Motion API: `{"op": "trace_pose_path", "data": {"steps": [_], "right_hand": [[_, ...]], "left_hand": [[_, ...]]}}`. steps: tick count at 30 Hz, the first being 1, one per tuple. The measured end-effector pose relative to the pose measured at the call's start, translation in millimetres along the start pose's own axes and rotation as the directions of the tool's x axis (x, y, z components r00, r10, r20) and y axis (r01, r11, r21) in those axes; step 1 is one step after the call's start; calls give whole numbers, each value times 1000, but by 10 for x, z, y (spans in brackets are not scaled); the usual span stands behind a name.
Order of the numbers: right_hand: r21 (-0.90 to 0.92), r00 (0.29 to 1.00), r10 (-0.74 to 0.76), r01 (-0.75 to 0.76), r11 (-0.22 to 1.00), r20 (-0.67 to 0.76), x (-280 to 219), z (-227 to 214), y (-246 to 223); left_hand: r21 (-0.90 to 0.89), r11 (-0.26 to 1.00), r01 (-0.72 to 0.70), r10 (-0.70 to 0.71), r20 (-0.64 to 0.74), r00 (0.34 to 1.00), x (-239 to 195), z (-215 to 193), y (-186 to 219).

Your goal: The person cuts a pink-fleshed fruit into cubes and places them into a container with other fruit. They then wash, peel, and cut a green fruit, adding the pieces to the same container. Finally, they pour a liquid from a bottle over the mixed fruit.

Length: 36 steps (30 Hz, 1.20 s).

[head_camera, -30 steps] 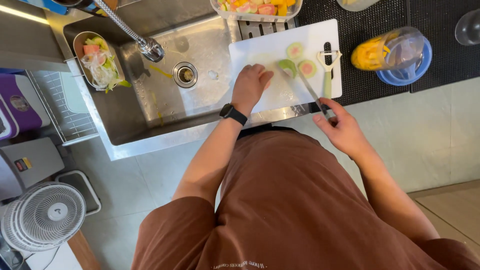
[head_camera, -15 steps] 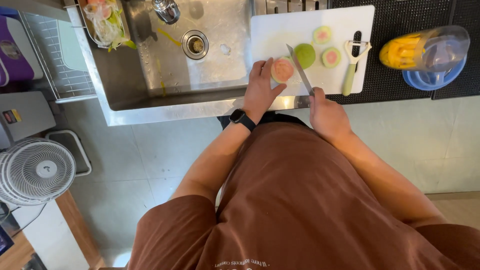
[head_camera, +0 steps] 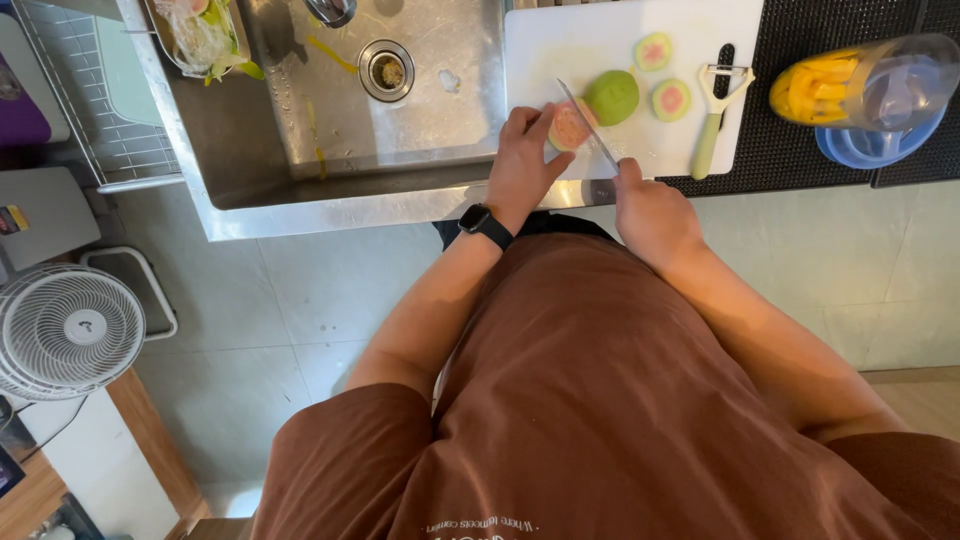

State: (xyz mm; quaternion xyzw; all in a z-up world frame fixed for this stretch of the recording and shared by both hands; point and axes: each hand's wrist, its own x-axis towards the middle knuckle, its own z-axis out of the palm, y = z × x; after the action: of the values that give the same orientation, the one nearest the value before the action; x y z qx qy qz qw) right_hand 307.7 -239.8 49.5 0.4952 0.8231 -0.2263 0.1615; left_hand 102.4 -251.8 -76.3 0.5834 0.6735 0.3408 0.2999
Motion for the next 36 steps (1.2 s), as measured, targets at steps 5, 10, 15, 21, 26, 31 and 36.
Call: {"op": "trace_pose_path", "data": {"steps": [5,10,15,21,26,31,36], "right_hand": [[13,997,13,-14,1000,72,-2,-216,-93],[79,979,85,-102,992,187,63,-237,-98],[84,940,153,-187,979,305,241,-373,-261],[132,915,159,-221,966,372,388,-620,-349],[173,946,158,-212,962,284,438,-409,-282],[150,953,154,-197,969,260,419,-416,-306],[183,974,151,-182,966,171,210,-454,-371]], "left_hand": [[-20,1000,0,0,8,1000,8,56,-58],[13,1000,-3,3,-11,1000,-6,111,-100],[-2,999,-32,32,-20,999,27,21,-21],[22,995,-94,95,-21,995,107,-48,-22],[-7,994,-113,112,-54,992,108,-27,-1],[9,996,-88,89,-49,995,51,-22,-23],[-146,989,-20,6,-93,996,-51,-177,124]]}}
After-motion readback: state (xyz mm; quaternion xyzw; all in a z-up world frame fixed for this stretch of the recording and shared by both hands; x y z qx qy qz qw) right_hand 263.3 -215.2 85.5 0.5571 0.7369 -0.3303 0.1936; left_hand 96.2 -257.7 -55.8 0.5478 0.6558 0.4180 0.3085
